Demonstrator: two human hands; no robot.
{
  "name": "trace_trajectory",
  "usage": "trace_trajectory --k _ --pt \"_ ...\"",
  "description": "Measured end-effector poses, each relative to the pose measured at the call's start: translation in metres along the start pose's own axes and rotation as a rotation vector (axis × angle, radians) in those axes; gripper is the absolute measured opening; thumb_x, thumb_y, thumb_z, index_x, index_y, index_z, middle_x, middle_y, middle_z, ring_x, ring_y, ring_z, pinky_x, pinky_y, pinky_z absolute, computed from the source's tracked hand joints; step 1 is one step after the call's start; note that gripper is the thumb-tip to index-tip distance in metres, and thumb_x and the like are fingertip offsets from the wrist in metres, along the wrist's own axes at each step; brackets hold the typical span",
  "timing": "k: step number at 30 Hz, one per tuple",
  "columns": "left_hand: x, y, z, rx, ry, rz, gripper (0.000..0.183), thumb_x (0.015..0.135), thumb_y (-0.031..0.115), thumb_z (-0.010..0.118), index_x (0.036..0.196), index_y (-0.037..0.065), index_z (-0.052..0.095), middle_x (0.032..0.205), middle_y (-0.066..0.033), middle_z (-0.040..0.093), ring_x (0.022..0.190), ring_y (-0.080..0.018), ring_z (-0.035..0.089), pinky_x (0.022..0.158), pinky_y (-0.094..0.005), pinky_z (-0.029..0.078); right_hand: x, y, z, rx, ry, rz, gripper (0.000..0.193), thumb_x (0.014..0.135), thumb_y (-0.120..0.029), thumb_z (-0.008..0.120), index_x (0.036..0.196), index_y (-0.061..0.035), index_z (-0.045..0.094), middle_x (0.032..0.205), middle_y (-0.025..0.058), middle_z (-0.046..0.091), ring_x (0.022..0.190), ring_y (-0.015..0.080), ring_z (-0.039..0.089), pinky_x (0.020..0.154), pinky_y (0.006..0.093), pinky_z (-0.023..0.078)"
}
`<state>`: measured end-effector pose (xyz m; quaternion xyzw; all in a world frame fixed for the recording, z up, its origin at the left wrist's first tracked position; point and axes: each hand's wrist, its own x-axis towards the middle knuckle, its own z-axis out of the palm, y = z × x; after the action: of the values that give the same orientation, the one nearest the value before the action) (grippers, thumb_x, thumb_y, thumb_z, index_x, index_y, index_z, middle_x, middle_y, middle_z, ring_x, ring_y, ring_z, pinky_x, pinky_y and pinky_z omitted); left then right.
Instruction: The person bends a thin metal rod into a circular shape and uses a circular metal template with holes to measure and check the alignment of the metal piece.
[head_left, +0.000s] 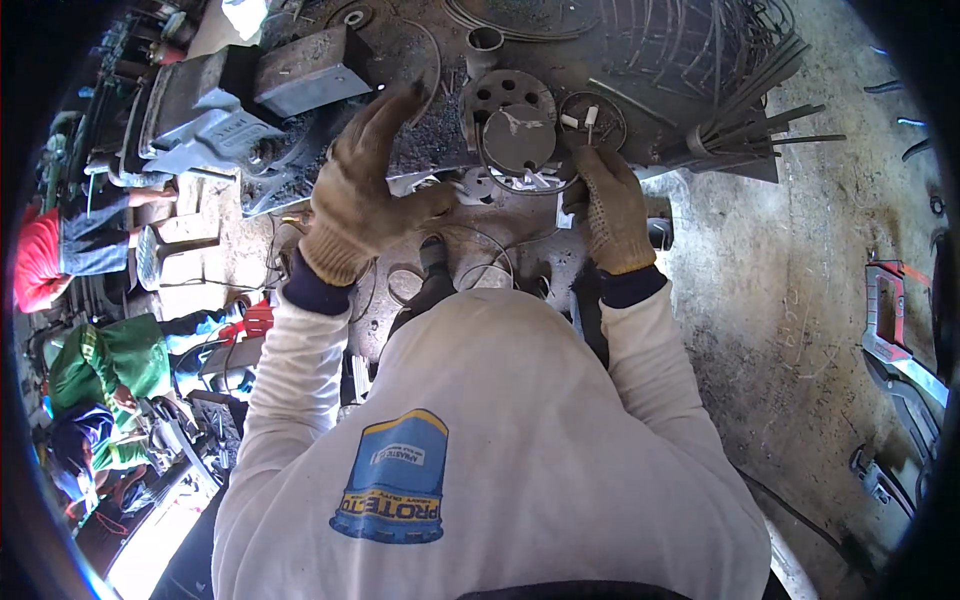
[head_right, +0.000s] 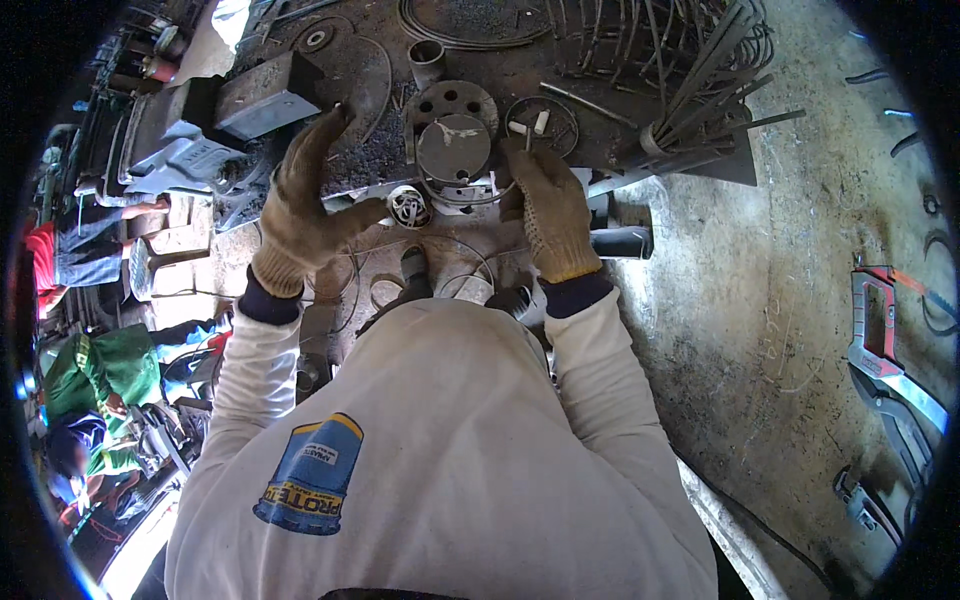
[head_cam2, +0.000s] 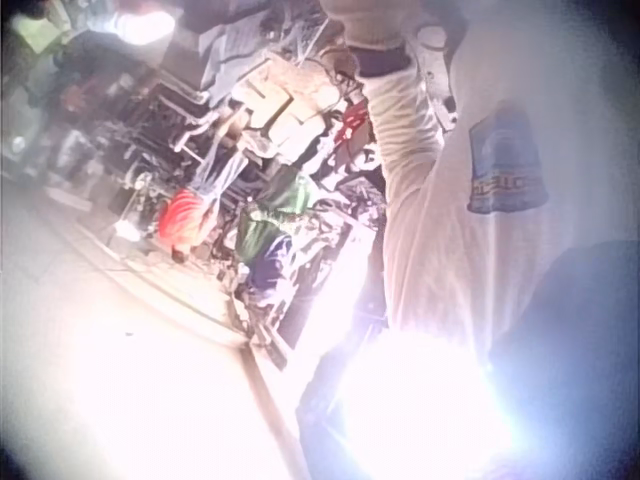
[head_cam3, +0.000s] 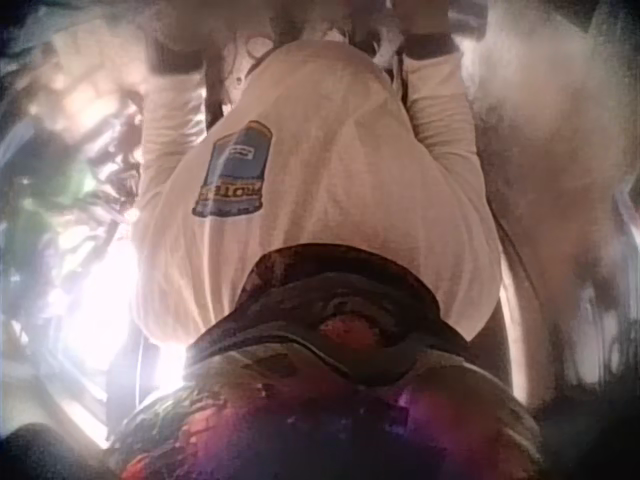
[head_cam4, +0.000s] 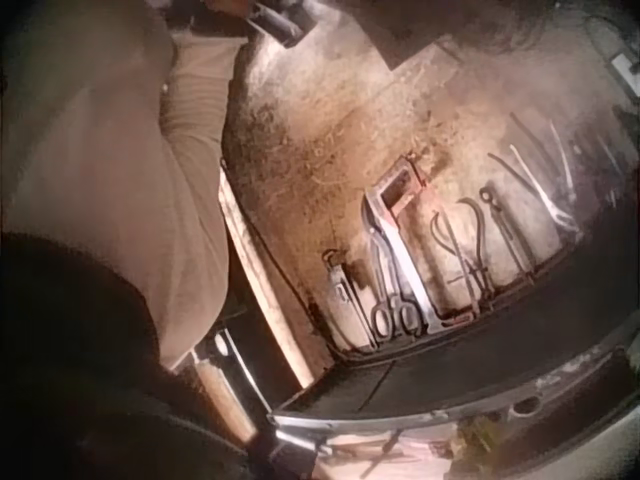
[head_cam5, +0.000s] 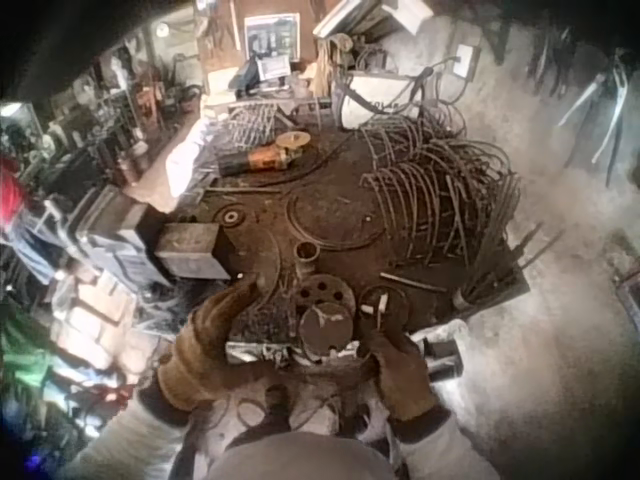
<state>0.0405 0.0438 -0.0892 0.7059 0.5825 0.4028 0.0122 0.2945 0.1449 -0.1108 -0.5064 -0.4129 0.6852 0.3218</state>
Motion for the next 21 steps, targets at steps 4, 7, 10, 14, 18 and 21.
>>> trace_trajectory --k 4,7,10,14,18,21 --pt "-0.029 0.01 -0.002 0.042 -0.027 -0.08 0.085 0.061 0.022 0.09 0.136 0.002 0.057 0.13 -0.0214 0.063 0.115 -0.0401 0.064 0.099 -0.0452 0.053 -0.003 0.004 -0.011 0.052 -0.088 -0.07 0.027 0.101 -0.026 0.063 0.117 -0.0054 0.069 0.08 -0.0007 0.064 0.06 0.0048 0.053 0.053 0.0213 0.042" --pt "-0.027 0.024 0.009 0.104 0.037 0.035 0.078 0.064 0.021 0.088 0.134 0.004 0.059 0.127 -0.0193 0.063 0.112 -0.0385 0.064 0.096 -0.0464 0.053 -0.009 0.001 -0.015 0.121 -0.153 -0.085 0.029 0.102 -0.027 0.062 0.121 -0.0061 0.07 0.081 -0.0004 0.066 0.061 0.0048 0.053 0.054 0.0223 0.043" --pt "-0.016 0.033 0.015 0.117 -0.013 0.155 0.081 0.066 0.022 0.091 0.136 0.002 0.057 0.129 -0.0221 0.061 0.114 -0.04 0.063 0.095 -0.0442 0.053 -0.017 -0.008 -0.013 0.115 -0.159 -0.07 0.029 0.102 -0.025 0.062 0.123 -0.0062 0.069 0.082 -0.0001 0.066 0.061 0.0047 0.053 0.054 0.0221 0.043" --pt "-0.021 0.038 0.026 0.096 0.004 0.004 0.076 0.068 0.018 0.088 0.136 0.003 0.057 0.13 -0.0217 0.061 0.113 -0.0394 0.063 0.095 -0.0439 0.054 -0.023 -0.011 -0.016 -0.007 -0.086 -0.123 0.031 0.101 -0.024 0.061 0.124 -0.0044 0.067 0.084 0.0003 0.067 0.062 0.0061 0.055 0.058 0.0218 0.045" --pt "-0.031 0.036 0.032 0.082 -0.032 -0.085 0.07 0.071 0.017 0.084 0.135 0.004 0.057 0.129 -0.0197 0.062 0.11 -0.0381 0.064 0.093 -0.0441 0.054 -0.02 0.017 -0.019 -0.082 -0.005 -0.267 0.028 0.101 -0.023 0.062 0.119 -0.0022 0.068 0.086 0.0022 0.068 0.066 0.0088 0.06 0.061 0.023 0.047" --pt "-0.033 0.032 0.033 0.073 -0.027 -0.111 0.066 0.072 0.016 0.082 0.132 0.004 0.058 0.126 -0.0183 0.063 0.106 -0.0376 0.065 0.09 -0.0435 0.055 -0.034 0.022 -0.005 0.024 -0.008 -0.159 0.024 0.101 -0.022 0.062 0.111 -0.001 0.068 0.089 0.0051 0.07 0.071 0.0118 0.065 0.061 0.0253 0.051"
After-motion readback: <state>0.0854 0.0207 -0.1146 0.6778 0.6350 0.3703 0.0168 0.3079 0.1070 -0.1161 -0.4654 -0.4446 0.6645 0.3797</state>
